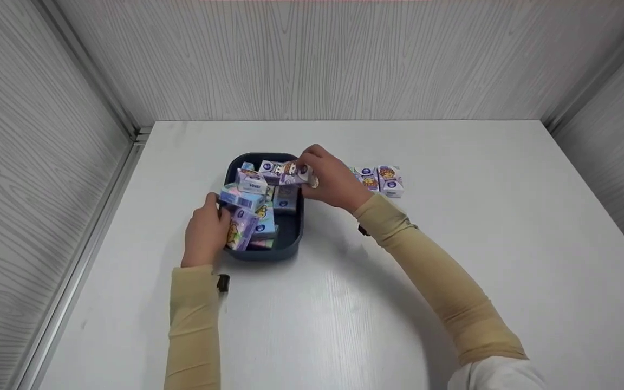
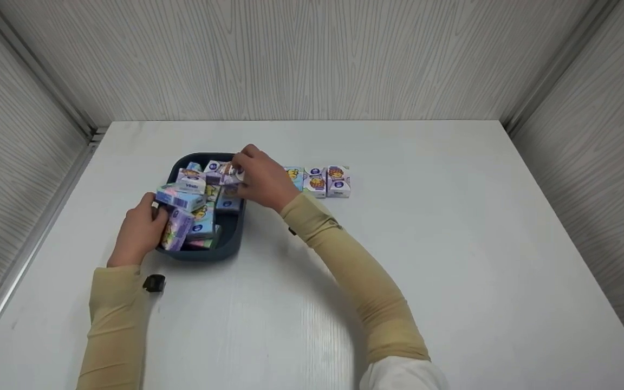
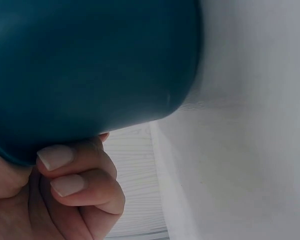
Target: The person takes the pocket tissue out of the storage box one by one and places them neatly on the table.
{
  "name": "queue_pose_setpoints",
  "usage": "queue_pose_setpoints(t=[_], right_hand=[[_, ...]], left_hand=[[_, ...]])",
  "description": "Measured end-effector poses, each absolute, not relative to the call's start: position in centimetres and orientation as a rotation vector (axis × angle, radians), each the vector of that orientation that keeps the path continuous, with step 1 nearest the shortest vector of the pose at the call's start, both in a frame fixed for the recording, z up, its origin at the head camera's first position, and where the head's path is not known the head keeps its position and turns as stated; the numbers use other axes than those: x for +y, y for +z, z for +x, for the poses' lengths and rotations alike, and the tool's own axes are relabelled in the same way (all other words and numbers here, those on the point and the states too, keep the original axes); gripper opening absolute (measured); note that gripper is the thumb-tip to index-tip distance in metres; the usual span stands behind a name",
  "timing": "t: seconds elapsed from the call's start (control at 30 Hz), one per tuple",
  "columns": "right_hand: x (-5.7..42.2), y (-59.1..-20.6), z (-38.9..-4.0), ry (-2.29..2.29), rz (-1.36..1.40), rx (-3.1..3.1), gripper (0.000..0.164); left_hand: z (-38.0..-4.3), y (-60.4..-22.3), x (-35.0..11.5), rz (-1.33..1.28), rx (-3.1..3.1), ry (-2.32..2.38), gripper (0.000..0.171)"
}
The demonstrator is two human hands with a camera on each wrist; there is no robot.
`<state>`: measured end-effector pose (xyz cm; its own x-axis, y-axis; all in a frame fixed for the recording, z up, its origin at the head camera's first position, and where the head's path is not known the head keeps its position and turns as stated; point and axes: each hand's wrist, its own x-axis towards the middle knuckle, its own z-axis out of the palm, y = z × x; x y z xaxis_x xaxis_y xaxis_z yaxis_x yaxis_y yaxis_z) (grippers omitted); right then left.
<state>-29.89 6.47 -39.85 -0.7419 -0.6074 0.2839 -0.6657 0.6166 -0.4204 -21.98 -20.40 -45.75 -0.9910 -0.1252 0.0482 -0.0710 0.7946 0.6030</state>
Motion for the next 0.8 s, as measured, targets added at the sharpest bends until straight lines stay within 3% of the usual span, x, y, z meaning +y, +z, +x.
queue_pose_setpoints(t=[0.8], right_hand=[[16.3, -40.9, -31.5, 0.877, 0.684, -2.727, 0.038]], left_hand=[[-22.0, -45.8, -20.4, 0.166, -2.913, -0.987, 0.041]])
